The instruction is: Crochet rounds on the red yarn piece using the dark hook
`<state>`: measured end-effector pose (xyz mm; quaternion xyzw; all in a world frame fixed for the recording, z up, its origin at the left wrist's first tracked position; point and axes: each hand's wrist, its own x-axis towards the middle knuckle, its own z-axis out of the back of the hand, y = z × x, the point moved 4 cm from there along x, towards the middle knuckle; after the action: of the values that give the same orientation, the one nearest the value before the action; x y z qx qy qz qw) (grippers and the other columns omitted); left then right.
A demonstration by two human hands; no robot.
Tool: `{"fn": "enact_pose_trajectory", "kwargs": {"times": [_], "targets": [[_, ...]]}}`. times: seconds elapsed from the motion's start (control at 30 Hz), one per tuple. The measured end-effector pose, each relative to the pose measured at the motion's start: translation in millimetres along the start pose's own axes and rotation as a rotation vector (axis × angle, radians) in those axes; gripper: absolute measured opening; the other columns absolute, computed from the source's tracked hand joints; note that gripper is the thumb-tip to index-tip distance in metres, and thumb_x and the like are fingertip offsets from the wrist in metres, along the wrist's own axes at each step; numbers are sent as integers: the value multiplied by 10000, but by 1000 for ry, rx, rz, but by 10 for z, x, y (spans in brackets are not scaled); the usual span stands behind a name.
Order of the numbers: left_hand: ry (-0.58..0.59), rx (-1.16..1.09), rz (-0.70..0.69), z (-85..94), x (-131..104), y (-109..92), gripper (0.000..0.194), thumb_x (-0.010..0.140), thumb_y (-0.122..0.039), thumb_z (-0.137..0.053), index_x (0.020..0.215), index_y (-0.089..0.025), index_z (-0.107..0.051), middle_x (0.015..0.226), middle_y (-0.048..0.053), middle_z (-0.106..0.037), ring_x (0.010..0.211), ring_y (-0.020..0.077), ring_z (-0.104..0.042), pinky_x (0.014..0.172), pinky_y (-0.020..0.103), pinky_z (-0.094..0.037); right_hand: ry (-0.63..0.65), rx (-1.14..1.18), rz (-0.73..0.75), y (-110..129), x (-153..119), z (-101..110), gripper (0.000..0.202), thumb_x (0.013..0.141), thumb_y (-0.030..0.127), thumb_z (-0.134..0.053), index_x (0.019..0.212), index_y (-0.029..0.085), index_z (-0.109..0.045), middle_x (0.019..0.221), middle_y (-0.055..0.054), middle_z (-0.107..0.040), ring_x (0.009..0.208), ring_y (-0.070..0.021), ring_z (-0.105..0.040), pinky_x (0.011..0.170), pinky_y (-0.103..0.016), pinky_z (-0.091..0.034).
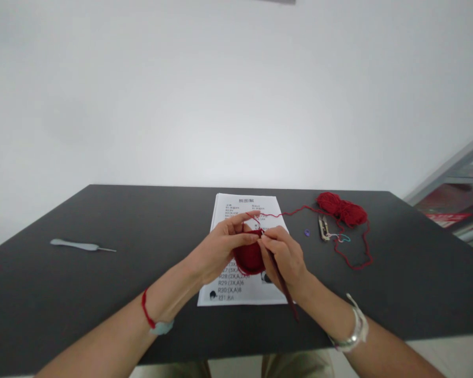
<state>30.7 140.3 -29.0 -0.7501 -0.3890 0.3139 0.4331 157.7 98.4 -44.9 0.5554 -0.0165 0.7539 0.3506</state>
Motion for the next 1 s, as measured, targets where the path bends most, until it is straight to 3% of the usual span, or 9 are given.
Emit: {"fn": "enact_pose_trajectory", "kwargs": {"times": [0.13, 0.23, 0.3, 0.47, 0.77, 1.0], "targets": [[52, -108, 89, 41, 20, 13, 466, 606, -87, -778, 1060, -165, -709, 761, 13, -685, 665, 110, -595, 676, 243, -434, -118, 520, -336, -79, 107, 26, 87, 859, 180, -592, 819, 248, -557, 774, 4, -580, 621, -130, -537, 517, -245, -452], [57, -97, 64, 86, 45, -18, 458, 616, -69, -758, 1061, -163, -705, 797, 27, -709, 669, 114, -618, 676, 241, -452, -97, 967, -631, -136, 169, -24, 133, 832, 222, -641, 767, 228, -525, 681, 44, -535, 488, -81, -431, 403, -184, -345], [64, -78, 38, 110, 58, -50, 460, 618, -60, -748, 1066, -154, -702, 755, 14, -695, 620, 93, -594, 628, 216, -439, -82, 1097, -721, -152, 202, -19, 166, 803, 228, -675, 742, 217, -521, 634, 60, -512, 467, -68, -405, 392, -167, -318], [106, -19, 13, 140, 55, -138, 463, 627, -47, -742, 1078, -144, -706, 709, -4, -643, 596, 80, -570, 559, 185, -411, -61, 1060, -695, -190, 261, 89, 189, 752, 214, -730, 696, 199, -549, 630, 56, -542, 453, -60, -424, 396, -179, -314], [231, 142, 111, 156, -23, -211, 432, 640, -68, -735, 1067, -136, -711, 728, 9, -630, 589, 86, -528, 526, 197, -379, 107, 1020, -666, -196, 296, 191, 193, 704, 246, -775, 680, 185, -593, 670, 29, -604, 419, -55, -440, 386, -201, -311], [268, 207, 76, 141, -28, -239, 388, 641, -80, -730, 1021, -155, -741, 708, -4, -611, 585, 80, -511, 527, 194, -367, 144, 1158, -765, -173, 308, 192, 225, 692, 242, -780, 661, 180, -566, 597, 45, -570, 425, -55, -403, 392, -189, -273]]}}
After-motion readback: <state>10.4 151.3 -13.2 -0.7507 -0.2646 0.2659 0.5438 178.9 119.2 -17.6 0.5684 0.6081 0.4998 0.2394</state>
